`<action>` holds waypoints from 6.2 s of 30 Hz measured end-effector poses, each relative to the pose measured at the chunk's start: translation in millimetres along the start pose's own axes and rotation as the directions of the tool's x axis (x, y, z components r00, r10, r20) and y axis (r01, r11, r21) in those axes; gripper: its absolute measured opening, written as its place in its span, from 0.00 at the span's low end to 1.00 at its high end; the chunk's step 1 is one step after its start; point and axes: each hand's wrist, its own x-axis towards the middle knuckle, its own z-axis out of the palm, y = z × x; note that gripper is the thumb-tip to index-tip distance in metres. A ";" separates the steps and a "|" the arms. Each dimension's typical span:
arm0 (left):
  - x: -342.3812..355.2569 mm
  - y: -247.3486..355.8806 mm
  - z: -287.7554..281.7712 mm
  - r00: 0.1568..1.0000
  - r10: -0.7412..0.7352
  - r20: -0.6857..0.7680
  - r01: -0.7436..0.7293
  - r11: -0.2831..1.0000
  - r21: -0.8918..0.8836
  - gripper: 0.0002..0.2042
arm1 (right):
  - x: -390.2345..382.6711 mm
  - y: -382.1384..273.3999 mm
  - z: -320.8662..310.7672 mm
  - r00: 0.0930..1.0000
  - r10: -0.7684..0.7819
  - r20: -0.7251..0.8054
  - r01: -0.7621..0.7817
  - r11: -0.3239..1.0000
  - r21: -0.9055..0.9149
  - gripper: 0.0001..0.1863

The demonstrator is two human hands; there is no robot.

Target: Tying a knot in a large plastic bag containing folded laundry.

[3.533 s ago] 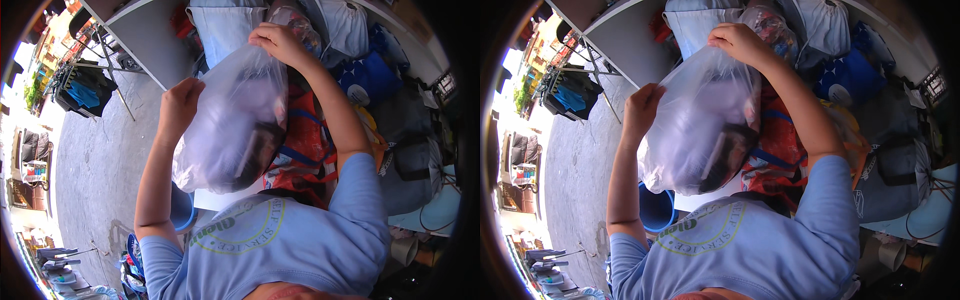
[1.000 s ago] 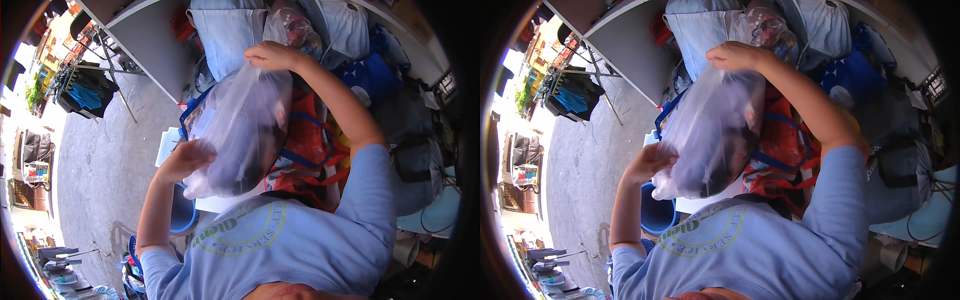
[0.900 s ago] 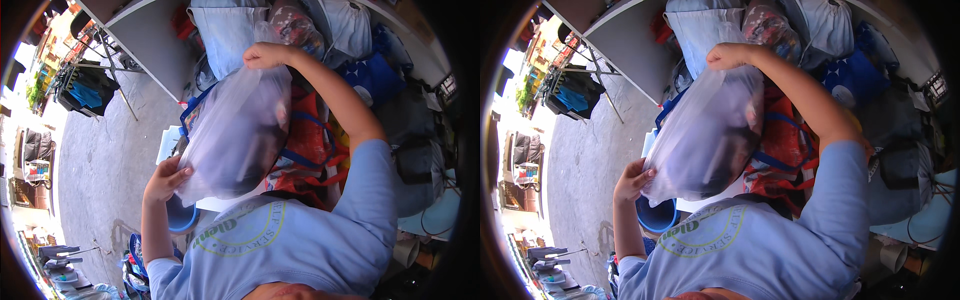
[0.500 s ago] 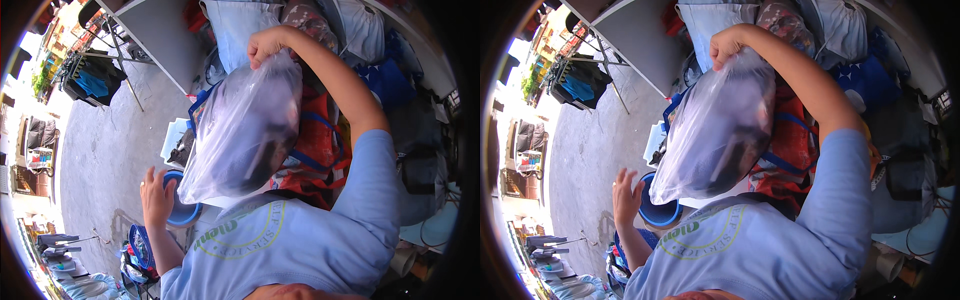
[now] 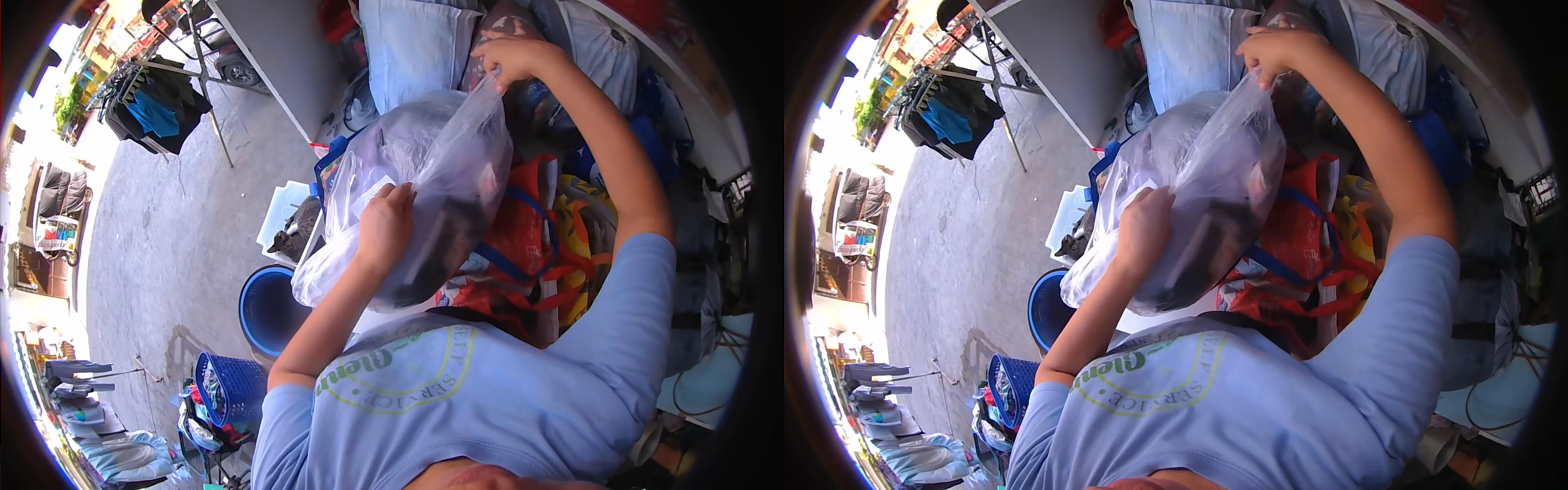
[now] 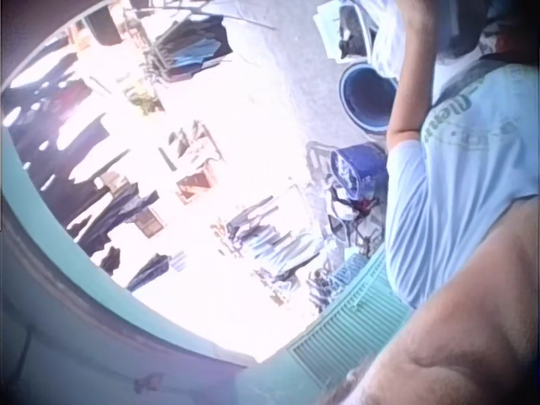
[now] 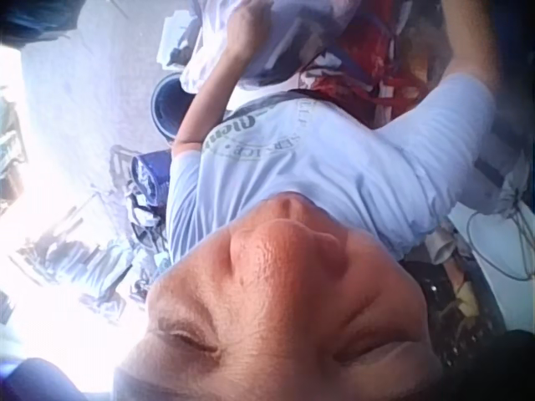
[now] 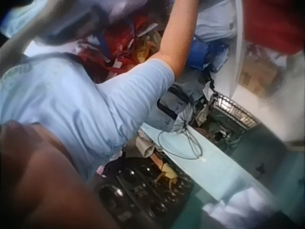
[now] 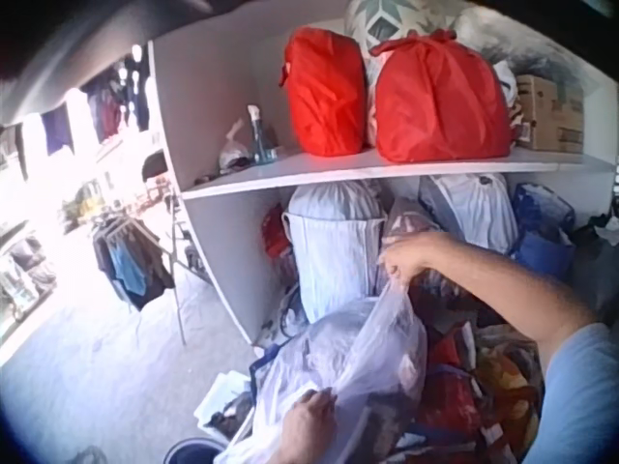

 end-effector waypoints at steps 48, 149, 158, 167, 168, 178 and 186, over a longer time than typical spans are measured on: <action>-12.1 9.5 -7.1 0.988 0.044 0.150 -0.057 0.995 0.079 0.09 | 29.6 -155.9 42.6 0.870 -0.472 0.142 -0.090 0.132 0.987 0.11; 1.2 -6.2 2.3 0.969 0.066 0.237 -0.082 0.995 0.056 0.10 | 16.3 -173.1 109.8 0.993 -0.074 -0.086 0.111 0.474 0.873 0.10; -128.1 -39.5 -91.7 0.863 -0.406 0.300 0.436 0.899 -0.037 0.07 | 29.2 -165.4 124.3 0.965 -0.258 -0.037 0.052 0.052 0.997 0.10; -61.8 13.5 -112.9 0.970 -0.065 -0.235 0.088 0.992 0.089 0.06 | 27.0 -158.5 111.1 0.955 -0.283 0.087 -0.040 0.169 0.985 0.10; -47.0 29.6 -101.0 0.980 0.021 -0.200 -0.026 0.999 -0.023 0.06 | 32.6 -158.4 109.0 0.948 -0.304 0.099 -0.036 0.206 0.978 0.11; 14.1 9.8 46.4 0.963 0.121 0.243 -0.188 0.943 0.274 0.07 | 60.2 -161.7 89.7 0.890 -0.365 0.274 -0.059 0.503 0.862 0.19; 17.6 -25.3 65.9 0.981 0.064 0.181 -0.079 0.994 0.074 0.04 | 44.5 -145.7 85.4 0.911 -0.337 0.240 -0.076 0.433 0.898 0.19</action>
